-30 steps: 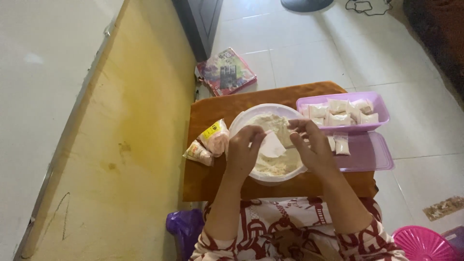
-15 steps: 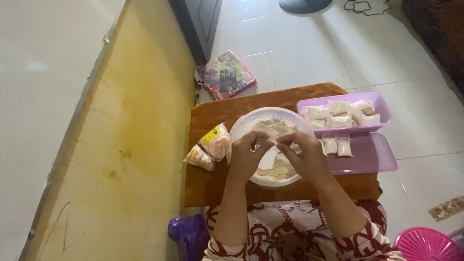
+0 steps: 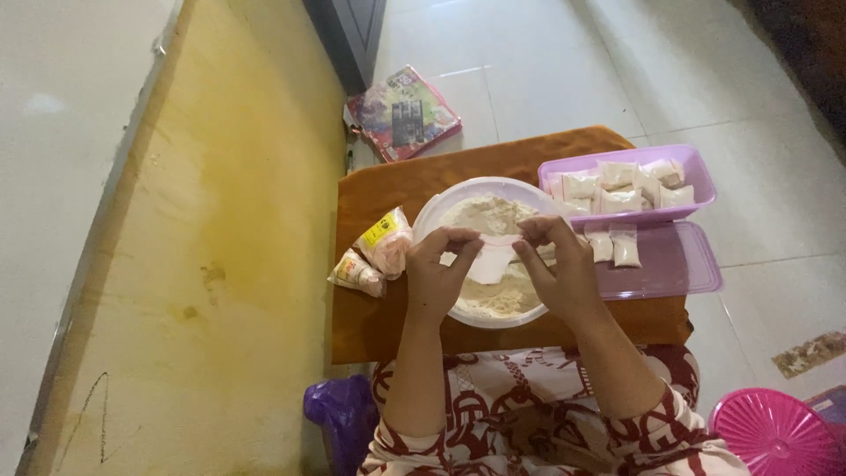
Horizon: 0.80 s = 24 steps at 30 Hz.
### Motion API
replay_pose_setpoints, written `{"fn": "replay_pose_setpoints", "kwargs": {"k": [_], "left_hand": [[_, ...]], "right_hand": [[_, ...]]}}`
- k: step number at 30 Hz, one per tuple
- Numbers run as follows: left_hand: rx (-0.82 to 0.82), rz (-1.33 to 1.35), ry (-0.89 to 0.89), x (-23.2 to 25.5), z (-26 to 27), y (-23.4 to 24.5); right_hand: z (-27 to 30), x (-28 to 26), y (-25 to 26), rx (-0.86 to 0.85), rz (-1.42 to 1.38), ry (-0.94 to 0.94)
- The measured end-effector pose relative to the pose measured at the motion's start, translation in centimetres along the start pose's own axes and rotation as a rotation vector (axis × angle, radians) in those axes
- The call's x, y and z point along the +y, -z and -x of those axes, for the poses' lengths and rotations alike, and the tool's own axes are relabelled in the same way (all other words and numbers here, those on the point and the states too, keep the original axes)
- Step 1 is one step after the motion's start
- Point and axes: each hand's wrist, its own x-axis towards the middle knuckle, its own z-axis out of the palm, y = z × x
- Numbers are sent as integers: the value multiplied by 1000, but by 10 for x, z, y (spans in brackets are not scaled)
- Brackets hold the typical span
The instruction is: Filling small plastic bags with white powder using a spoon from a large bowl and placing them in a tray.
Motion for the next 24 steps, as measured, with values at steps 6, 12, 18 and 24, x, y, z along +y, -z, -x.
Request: {"fn": "replay_pose_setpoints", "kwargs": {"k": [6,12,18,24], "left_hand": [[-5,-43,7,2,2,-1],[-47,-53,-14,3,0,-3],[-56,-88,-5,7,0,-2],[-154,-34,71,8,-2,1]], "right_hand": [[-1,-8,3,0,-40,28],[-1,2,0,18,-28,95],[-5,-17,5,-15,-33,100],[-10,-27,7,-103,2,128]]}}
